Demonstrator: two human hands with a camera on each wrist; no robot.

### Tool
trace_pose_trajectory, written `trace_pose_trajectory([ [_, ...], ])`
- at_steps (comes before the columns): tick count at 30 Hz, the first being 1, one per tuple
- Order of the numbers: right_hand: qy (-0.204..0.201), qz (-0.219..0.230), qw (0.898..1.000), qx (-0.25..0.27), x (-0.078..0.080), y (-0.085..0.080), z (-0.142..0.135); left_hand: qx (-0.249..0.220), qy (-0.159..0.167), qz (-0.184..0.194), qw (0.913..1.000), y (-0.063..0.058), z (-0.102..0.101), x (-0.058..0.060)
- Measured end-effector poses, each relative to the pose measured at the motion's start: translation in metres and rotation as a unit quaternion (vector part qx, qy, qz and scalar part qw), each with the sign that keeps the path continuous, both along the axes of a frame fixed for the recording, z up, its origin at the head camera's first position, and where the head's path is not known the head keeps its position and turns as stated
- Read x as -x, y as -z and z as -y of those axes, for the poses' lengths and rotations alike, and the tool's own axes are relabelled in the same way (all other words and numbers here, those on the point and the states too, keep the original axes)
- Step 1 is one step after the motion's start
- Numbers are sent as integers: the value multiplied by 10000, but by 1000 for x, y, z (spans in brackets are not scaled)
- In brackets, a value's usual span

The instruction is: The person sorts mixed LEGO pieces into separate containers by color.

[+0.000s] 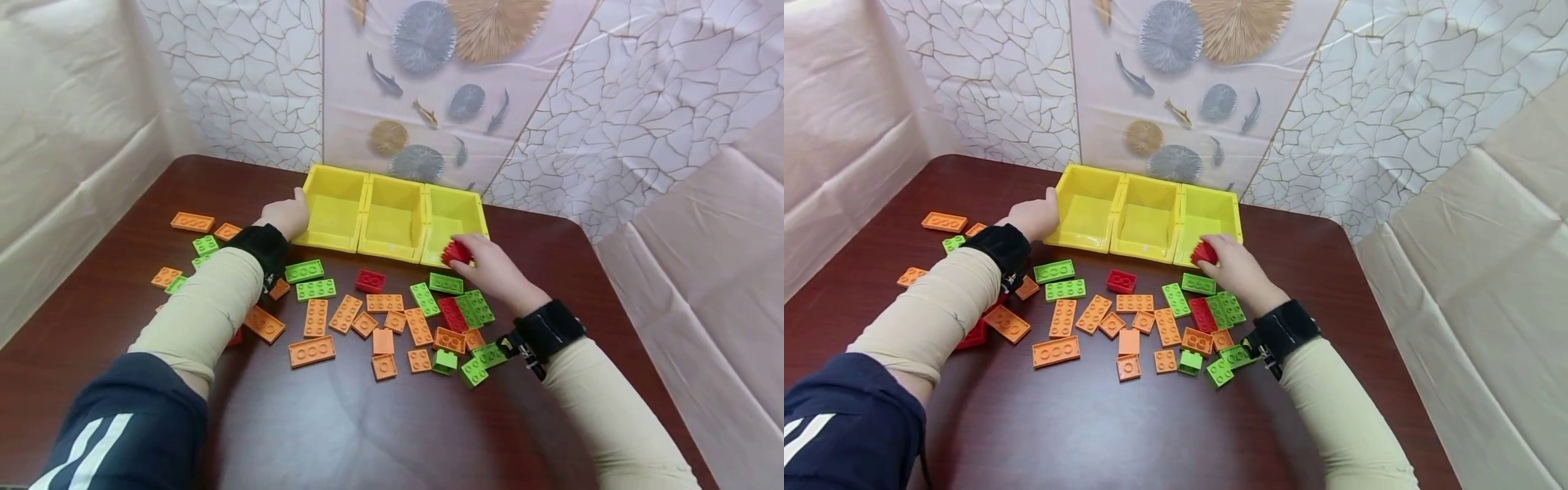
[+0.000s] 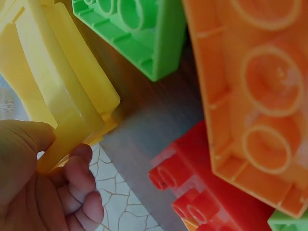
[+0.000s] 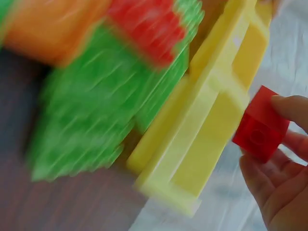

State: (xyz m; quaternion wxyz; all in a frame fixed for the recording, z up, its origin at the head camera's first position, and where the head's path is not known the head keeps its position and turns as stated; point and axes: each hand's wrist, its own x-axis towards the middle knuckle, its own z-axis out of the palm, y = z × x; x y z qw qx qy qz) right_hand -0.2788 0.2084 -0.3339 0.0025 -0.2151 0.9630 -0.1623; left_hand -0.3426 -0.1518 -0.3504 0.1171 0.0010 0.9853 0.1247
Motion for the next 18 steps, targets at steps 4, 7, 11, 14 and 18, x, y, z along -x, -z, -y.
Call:
trace_pose_trajectory([
  [4,-582,-279,9976,-245,10,1,44,-282,-182,71,9994,-2,2,-2],
  [7,-788,-600,9939,-487,21,3,68,-554,-419,88,9975,-1,1,-1],
  [11,-572,-890,9925,-619,41,1,86,-727,-613,95,9954,0,-1,3],
  [14,-366,-845,9937,-643,53,2,92,-481,-460,143,9977,1,-1,6],
  [18,-392,-644,9943,-755,62,10,94,-216,-306,263,9990,1,1,5],
])
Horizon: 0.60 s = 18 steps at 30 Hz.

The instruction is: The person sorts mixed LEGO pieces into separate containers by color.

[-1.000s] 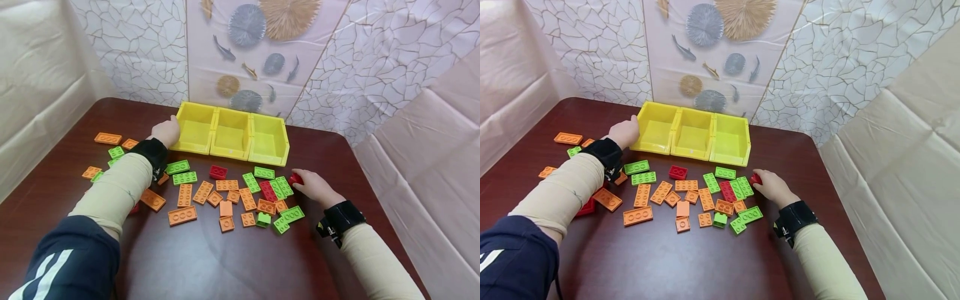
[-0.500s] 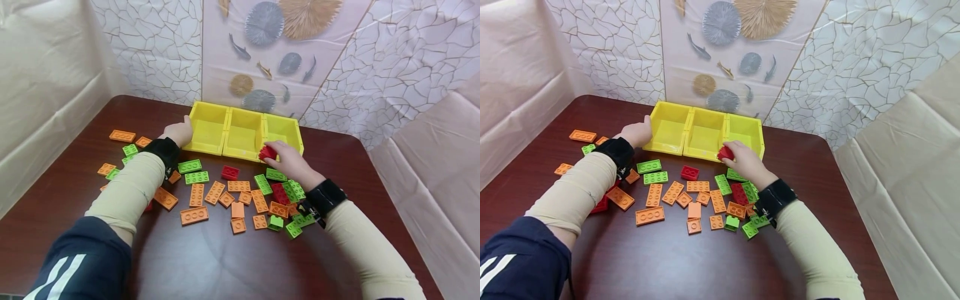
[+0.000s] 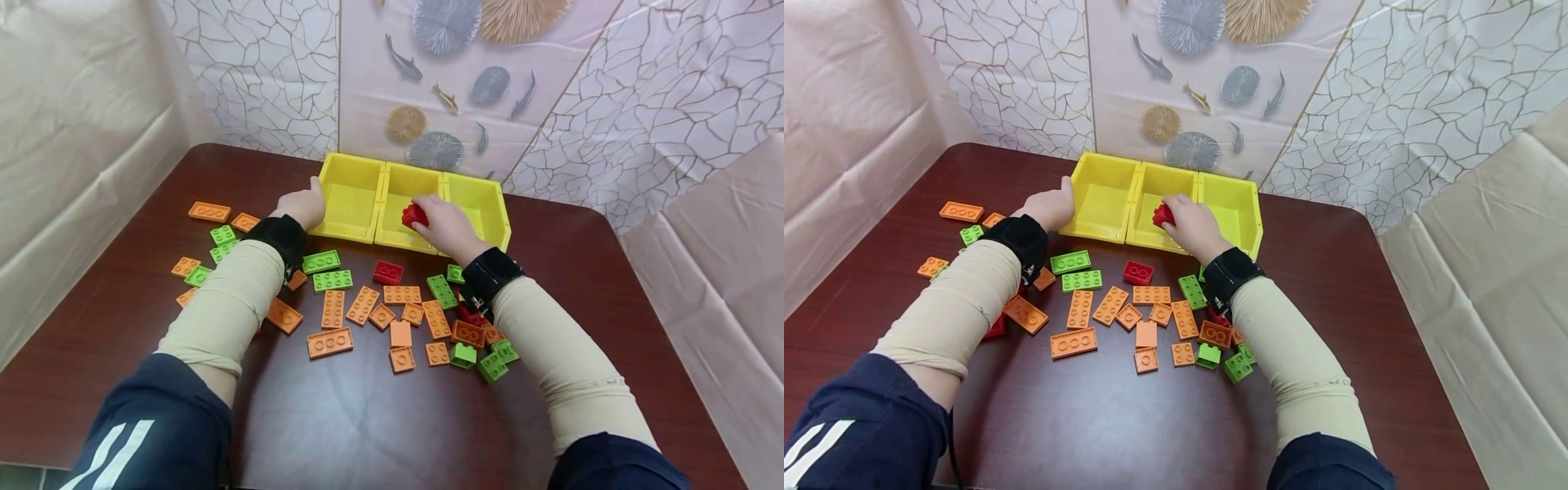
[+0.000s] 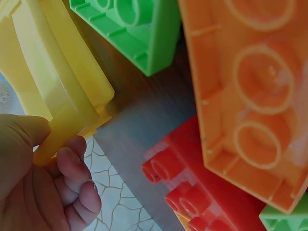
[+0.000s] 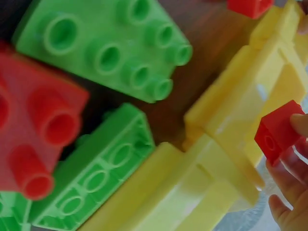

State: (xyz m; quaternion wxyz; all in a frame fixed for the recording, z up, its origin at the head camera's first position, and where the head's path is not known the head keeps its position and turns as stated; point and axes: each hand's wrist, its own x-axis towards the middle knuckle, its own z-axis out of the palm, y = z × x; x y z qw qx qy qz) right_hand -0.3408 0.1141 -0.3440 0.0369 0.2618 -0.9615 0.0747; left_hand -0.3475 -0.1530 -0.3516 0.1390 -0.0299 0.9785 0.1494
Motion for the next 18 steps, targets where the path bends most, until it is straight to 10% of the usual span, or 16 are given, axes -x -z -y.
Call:
trace_pose_trajectory([
  [18,-393,509,9769,-2039,15,14,-4,29,-48,24,10000,0,-1,-1],
])
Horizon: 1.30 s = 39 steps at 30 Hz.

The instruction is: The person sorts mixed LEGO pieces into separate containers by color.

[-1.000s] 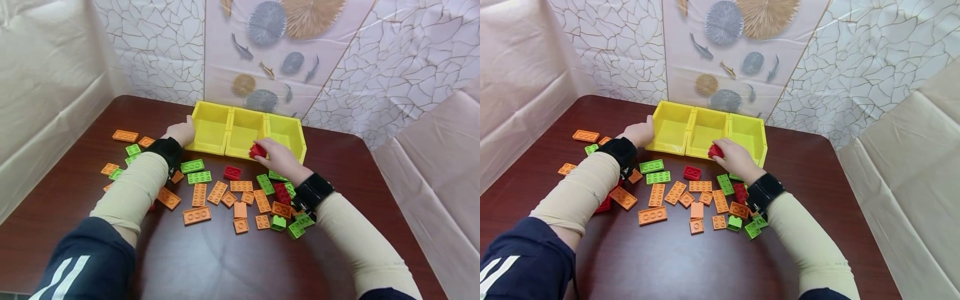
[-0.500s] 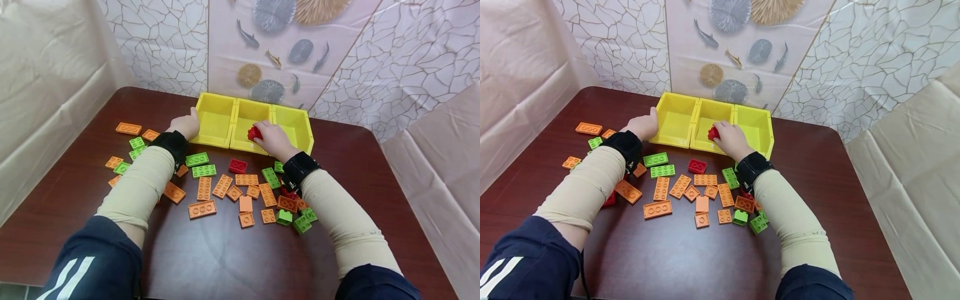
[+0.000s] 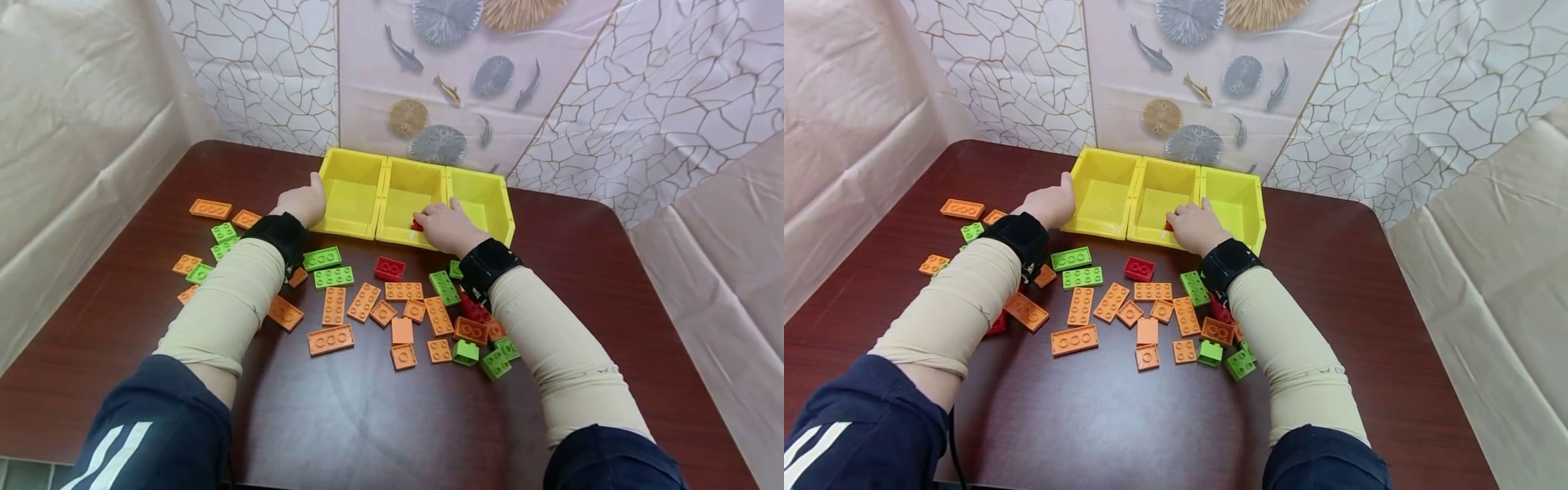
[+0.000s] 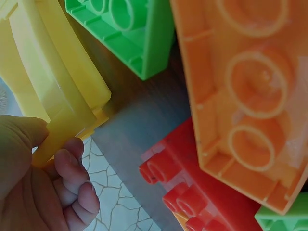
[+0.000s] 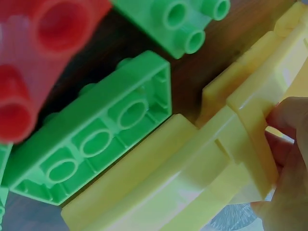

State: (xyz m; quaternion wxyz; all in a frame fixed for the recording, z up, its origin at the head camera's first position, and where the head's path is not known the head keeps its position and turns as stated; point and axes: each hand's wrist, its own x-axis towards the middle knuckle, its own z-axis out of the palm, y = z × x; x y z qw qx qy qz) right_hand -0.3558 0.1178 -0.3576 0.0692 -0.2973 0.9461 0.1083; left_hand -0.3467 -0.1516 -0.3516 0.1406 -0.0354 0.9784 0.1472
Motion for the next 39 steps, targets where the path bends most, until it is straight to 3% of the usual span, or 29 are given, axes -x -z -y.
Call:
trace_pose_trajectory([
  [11,-218,-245,9994,98,-10,7,-12,-94,37,84,9999,2,-6,-1],
  [15,-473,-402,9953,742,-23,-3,-24,-71,81,67,9999,1,-5,-1],
  [18,-766,-509,9846,1489,-35,-9,-41,-90,42,99,9999,-2,-3,-2],
  [21,-900,-330,9767,1922,-51,-10,-61,-50,46,113,9999,-2,0,-1],
  [26,-391,434,9837,1702,-78,-7,-91,168,211,15,9996,-2,3,1],
  [30,120,896,9853,1446,-96,-2,-100,271,300,-21,9992,-4,3,1],
  [39,785,648,9902,951,-115,15,-90,328,347,-15,9989,-1,-2,3],
])
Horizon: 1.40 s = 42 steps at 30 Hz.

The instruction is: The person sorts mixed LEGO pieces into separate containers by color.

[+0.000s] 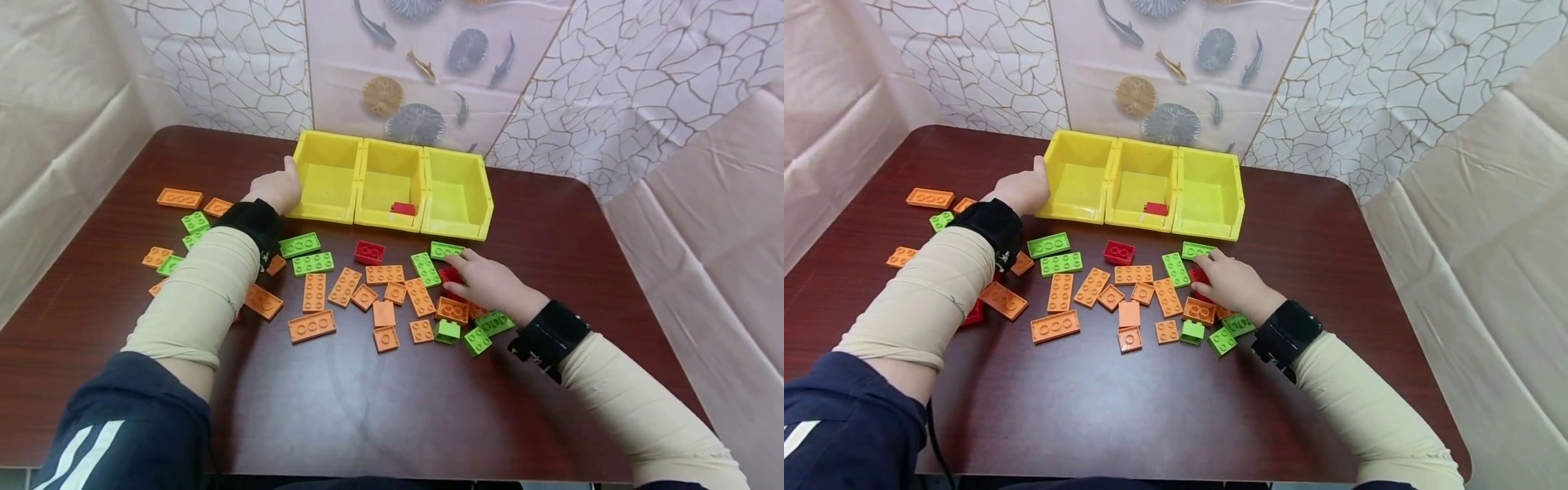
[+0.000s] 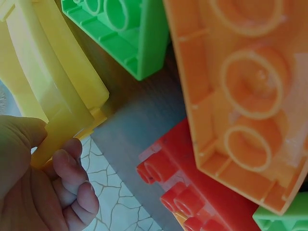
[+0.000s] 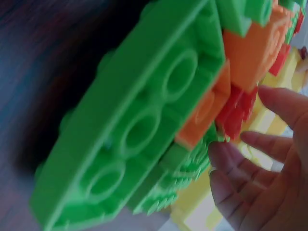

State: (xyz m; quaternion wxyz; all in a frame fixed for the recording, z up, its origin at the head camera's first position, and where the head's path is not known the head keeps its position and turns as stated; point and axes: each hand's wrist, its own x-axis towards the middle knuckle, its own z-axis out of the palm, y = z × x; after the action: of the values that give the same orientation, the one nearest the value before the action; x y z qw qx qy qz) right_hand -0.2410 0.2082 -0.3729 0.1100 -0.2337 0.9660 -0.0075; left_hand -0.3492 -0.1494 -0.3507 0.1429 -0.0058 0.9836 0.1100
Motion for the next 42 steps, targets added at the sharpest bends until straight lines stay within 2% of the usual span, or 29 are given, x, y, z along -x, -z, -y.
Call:
trace_pose_trajectory([
  [7,220,-239,9995,60,2,0,13,-80,-58,-33,9999,-4,3,3],
  [15,498,50,9959,750,13,-20,22,-171,-188,-65,9997,-15,2,1],
  [21,235,-256,9858,1646,34,-47,49,-219,-219,-56,9995,-18,5,-3],
  [25,5,-590,9803,1884,57,-58,83,-346,-330,-39,9988,-14,8,-4],
  [27,-75,-781,9798,1840,69,-57,98,-387,-349,-59,9986,-9,9,-5],
  [30,-153,-877,9789,1838,89,-47,114,-459,-341,-95,9983,-1,9,-6],
  [35,-83,-416,9794,1974,111,-22,121,-560,-352,-137,9977,10,3,-7],
  [38,30,-258,9786,2041,119,-12,119,-546,-350,-176,9977,10,0,-7],
  [42,400,-308,9728,2263,128,-11,120,-469,-363,-226,9980,7,0,-4],
])
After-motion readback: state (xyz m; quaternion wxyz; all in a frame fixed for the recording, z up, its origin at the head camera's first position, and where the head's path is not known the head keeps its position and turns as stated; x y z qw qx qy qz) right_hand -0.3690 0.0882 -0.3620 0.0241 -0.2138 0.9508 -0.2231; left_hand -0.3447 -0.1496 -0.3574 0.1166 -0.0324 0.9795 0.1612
